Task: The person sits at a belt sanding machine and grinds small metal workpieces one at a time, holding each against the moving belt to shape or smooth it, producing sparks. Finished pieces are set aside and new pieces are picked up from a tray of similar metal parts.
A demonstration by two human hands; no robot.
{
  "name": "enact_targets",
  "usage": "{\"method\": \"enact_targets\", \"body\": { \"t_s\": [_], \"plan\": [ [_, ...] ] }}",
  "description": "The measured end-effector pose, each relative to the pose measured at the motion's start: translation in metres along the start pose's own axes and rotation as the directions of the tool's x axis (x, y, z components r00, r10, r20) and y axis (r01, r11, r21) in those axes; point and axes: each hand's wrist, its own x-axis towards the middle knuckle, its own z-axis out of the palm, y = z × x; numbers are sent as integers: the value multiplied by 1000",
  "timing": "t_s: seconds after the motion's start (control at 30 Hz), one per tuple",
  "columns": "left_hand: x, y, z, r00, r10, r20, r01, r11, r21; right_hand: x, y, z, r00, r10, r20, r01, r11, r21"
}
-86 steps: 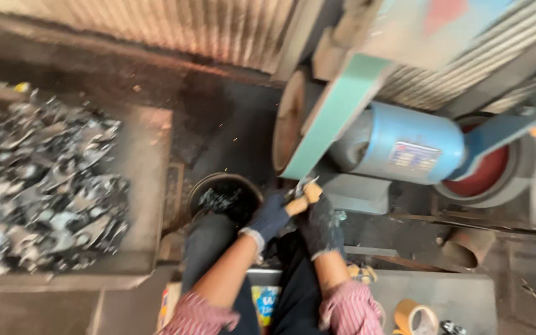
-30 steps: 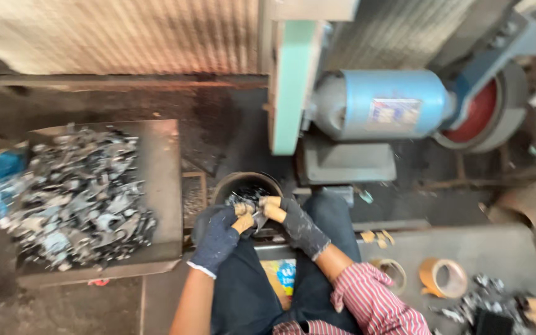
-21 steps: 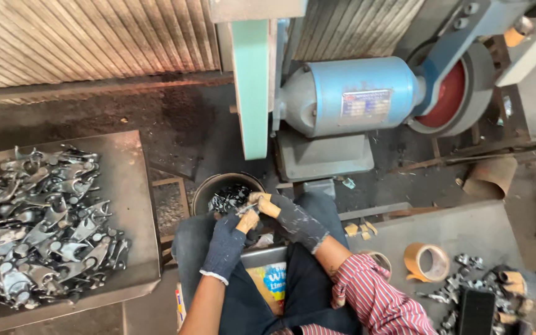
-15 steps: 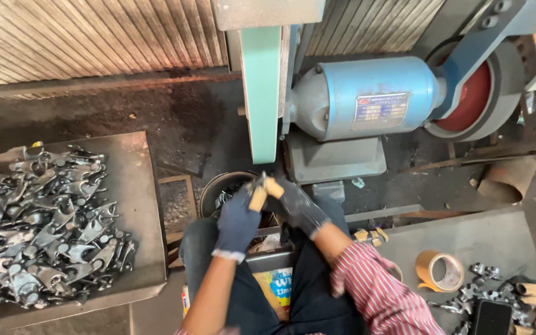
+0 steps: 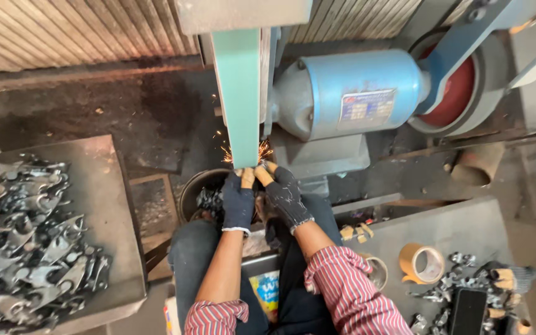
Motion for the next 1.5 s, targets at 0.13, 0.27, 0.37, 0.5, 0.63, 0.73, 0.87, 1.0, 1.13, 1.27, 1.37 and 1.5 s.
{"method": "enact_targets", "body": {
  "t_s": [0.13, 0.27, 0.37, 0.5, 0.63, 0.73, 0.87, 1.0, 1.13, 1.27, 1.37, 1.5],
  "plan": [
    [3, 19, 9, 993, 2, 122, -11, 998, 69, 0, 2, 0, 999, 34, -38, -26, 981, 191],
    [2, 25, -10, 974, -228, -8, 227, 973, -31, 7, 13, 14, 999, 40, -24, -42, 997, -60],
    [0, 16, -5, 945, -317, -79, 314, 948, -48, 16, 17, 17, 988, 48, 150, -95, 940, 326],
    [-2, 2, 23, 990, 41, -137, -23, 991, 130, 20, 19, 1, 992, 44, 123, -84, 936, 342],
    [2, 5, 21, 997, -35, 74, 27, 995, 96, 2, 10, -17, 993, 56, 103, -103, 837, 537],
    [-3, 19, -4, 881, -144, 450, 312, 893, -325, -13, -3, -23, 993, -22, 115, -56, 775, 629],
    [-34, 38, -34, 963, -77, 257, -28, 924, 382, -31, -12, -20, 990, -66, 126, 64, 998, 16],
    [-40, 43, -46, 930, -45, 364, -94, 930, 354, -38, -5, -12, 965, -245, 89, 257, 952, -168],
    [-11, 35, -55, 930, 116, 349, -191, 963, 189, -27, 0, 11, 993, -12, 120, -7, 988, 155],
    [5, 23, -53, 982, 1, 187, -74, 920, 385, -10, -15, 37, 970, -190, 151, 216, 960, -180],
    [3, 13, -34, 996, 19, 82, -50, 920, 388, -9, -31, 32, 964, -202, 176, 244, 932, -269],
    [-3, 5, -8, 1000, 17, 3, -17, 985, 170, -6, -30, 9, 988, -43, 151, 114, 857, -503]
  ]
}}
